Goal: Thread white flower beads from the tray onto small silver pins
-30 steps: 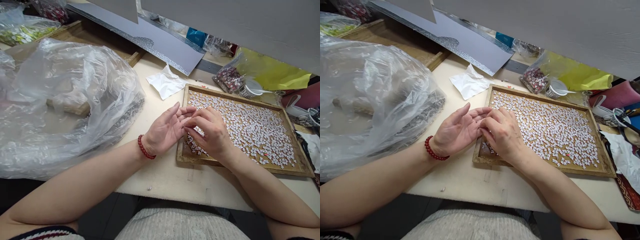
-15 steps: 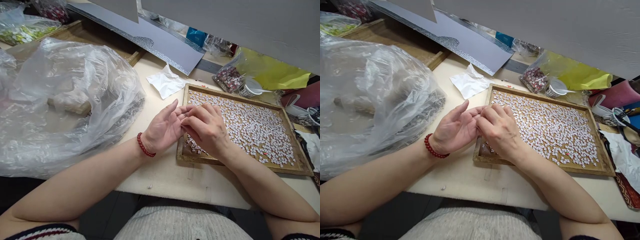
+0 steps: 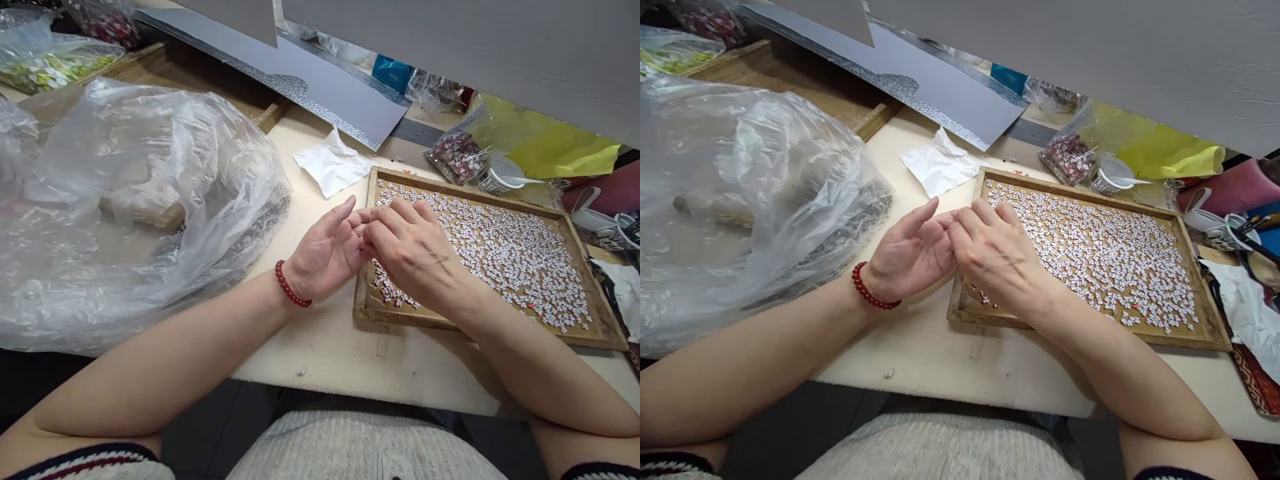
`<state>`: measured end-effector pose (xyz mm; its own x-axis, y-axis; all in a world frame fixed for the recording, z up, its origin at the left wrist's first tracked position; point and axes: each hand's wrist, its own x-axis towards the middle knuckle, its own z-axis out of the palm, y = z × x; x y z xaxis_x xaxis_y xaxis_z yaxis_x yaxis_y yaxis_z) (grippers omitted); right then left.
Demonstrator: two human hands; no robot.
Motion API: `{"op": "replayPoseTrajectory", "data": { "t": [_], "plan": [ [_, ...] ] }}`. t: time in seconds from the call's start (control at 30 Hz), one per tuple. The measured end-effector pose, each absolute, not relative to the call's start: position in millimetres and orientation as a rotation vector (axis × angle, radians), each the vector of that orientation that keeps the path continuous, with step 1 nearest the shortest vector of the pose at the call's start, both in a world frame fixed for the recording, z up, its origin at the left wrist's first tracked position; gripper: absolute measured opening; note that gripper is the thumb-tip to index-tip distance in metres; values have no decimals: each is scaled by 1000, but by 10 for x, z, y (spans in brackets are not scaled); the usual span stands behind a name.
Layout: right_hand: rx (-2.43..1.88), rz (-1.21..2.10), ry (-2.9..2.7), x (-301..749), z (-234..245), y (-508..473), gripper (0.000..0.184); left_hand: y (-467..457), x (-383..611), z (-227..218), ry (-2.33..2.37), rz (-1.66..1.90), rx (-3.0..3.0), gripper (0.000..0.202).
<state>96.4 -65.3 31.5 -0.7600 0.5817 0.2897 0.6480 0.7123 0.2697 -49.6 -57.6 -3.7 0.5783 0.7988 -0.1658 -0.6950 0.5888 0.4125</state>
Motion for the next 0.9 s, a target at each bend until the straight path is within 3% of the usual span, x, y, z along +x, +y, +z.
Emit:
{"op": "replayPoseTrajectory", "data": {
  "t": [0.43,0.7,0.9],
  "plan": [
    [-1079,-338,-2962,927,391,-627,14,-625,-463,-69,377,859,333,35],
    [-1099,-495,-2703,1009,386,-531,16,-630,-445,-97,414,895,388,25],
    [-1135,-319,-2570,1096,386,-465,14,-658,-442,-108,476,885,466,19]
  ]
}}
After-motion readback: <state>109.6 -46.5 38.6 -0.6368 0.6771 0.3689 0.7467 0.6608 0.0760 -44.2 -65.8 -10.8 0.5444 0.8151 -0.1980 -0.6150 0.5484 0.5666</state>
